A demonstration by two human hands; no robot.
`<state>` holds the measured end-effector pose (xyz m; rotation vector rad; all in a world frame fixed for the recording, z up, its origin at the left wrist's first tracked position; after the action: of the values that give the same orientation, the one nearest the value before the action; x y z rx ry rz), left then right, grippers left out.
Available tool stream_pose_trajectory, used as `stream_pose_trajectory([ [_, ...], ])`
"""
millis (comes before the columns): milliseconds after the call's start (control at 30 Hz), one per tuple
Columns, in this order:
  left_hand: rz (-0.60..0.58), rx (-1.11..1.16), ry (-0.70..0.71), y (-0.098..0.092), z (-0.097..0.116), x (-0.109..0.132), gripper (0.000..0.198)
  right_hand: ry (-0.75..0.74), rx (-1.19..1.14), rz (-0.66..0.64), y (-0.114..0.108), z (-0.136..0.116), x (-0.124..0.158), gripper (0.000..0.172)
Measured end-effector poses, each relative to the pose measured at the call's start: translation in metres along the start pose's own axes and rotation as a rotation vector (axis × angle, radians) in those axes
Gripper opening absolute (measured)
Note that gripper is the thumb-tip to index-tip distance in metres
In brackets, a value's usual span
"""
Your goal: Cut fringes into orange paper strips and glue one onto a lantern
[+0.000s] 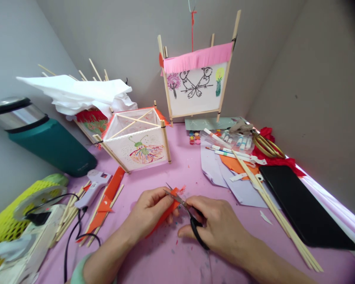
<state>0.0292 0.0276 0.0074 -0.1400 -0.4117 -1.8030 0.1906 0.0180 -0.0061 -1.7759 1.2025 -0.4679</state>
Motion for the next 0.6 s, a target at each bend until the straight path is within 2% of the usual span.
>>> stream_pose_trajectory([
  [200,0.003,-0.031,-0.005,-0.0019,0.0006,0.0010,0.026,0.004,0.033,-0.034,-0.0010,0.0003,-0.0009,0.028],
  [600,-0.001,-0.050,0.003,-0.0017,0.0006,0.0001,0.027,-0.022,0.064,-0.017,0.0018,0.0042,-0.0016,0.030],
])
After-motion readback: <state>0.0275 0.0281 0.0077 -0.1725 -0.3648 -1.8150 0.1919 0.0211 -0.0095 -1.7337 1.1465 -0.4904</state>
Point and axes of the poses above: each hand's wrist, its own x-axis away from the middle knuckle, its own y-axis out of the palm, z = x × y, the point moved 3 cm from there along -x, towards the middle knuckle, and after that the axes turned 11 degrees about x, right-handed, at the moved point
